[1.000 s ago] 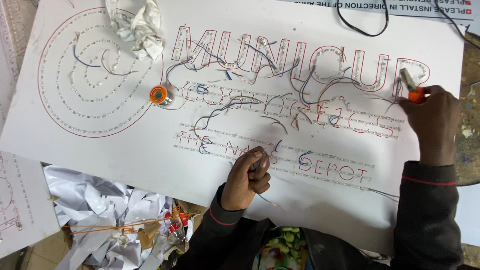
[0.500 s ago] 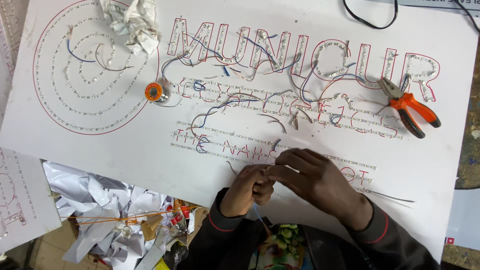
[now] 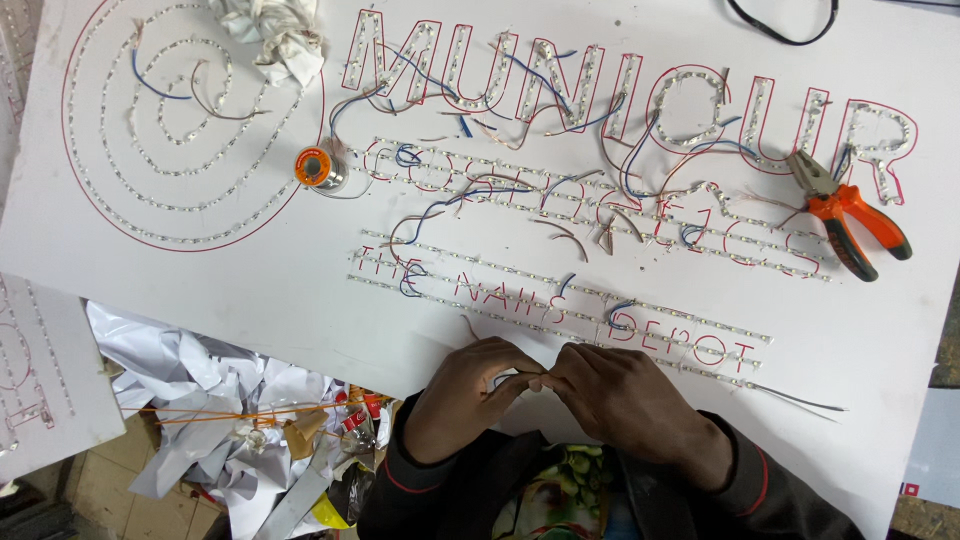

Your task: The person uses wire cutters to trim wires on a white board with LED strips arranged in text. They then use a soldering iron to solder the wires to the LED strips, working on the letters of the words 'MUNICOUR', 'COSMETICS', and 'THE NAILS DEPOT'.

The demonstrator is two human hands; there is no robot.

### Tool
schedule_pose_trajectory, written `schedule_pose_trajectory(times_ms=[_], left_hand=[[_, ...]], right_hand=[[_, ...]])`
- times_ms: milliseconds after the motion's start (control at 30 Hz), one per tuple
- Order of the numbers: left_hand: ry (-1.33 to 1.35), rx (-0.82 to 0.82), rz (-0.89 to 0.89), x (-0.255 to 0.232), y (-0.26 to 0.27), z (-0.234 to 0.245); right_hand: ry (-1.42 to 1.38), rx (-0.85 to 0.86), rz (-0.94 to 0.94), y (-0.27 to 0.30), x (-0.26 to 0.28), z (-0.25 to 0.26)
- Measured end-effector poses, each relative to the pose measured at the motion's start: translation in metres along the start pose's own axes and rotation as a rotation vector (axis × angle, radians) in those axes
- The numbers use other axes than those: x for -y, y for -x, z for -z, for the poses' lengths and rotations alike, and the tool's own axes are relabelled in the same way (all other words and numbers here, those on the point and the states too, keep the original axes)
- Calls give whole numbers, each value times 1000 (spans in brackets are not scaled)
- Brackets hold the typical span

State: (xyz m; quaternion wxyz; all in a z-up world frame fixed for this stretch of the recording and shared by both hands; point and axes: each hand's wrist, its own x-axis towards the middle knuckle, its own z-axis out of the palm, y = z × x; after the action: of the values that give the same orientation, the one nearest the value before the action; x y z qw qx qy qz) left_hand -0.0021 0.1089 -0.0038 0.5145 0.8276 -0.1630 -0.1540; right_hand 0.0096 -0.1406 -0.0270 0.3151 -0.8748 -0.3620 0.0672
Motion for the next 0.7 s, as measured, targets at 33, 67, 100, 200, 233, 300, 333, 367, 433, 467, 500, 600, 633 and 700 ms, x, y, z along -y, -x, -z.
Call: schedule_pose_trajectory(times_ms=[33,67,100,200,233,300,333,367,433,467,500,600,633,700], left_hand=[[2,-3,6,-2,3,-3],[-73,-80,2,-3,7,-5],[-150,-156,-1,-6,10,-8],[-154,-178,69,-5,12,-4],[-158,-183,62,-4,9,-3],[-197,-224,-12,-3,7,-5],[-197,-221,-10,0,1,-7],[-239,-211,-68,4,-4,-9],[-282,-201,-121,9,-10,-13],[-352,-231,-165,11,-12,-17],[-422,-262,-209,12,-15,-21],[-430,-220,-169,12,-17,-29],[-429,-223,-164,20,-16,-33],[-548,-174,-145,35,-13,-43]], right_hand=[[-3,6,2,2,1,-4],[-79,-3,-52,4,2,-8],[-153,-12,-106,7,4,-11],[-426,98,-390,12,11,-24],[-423,92,-384,6,15,-21],[-640,48,-451,1,25,-19],[-642,48,-453,0,22,-25],[-788,14,-548,-1,19,-31],[-938,-19,-643,-4,16,-37],[-1060,-53,-642,-5,14,-35],[-1182,-87,-640,-6,13,-32],[-1038,-151,-694,-5,6,-34],[-1039,-145,-694,-7,6,-28],[-716,-91,-785,-10,7,-16]])
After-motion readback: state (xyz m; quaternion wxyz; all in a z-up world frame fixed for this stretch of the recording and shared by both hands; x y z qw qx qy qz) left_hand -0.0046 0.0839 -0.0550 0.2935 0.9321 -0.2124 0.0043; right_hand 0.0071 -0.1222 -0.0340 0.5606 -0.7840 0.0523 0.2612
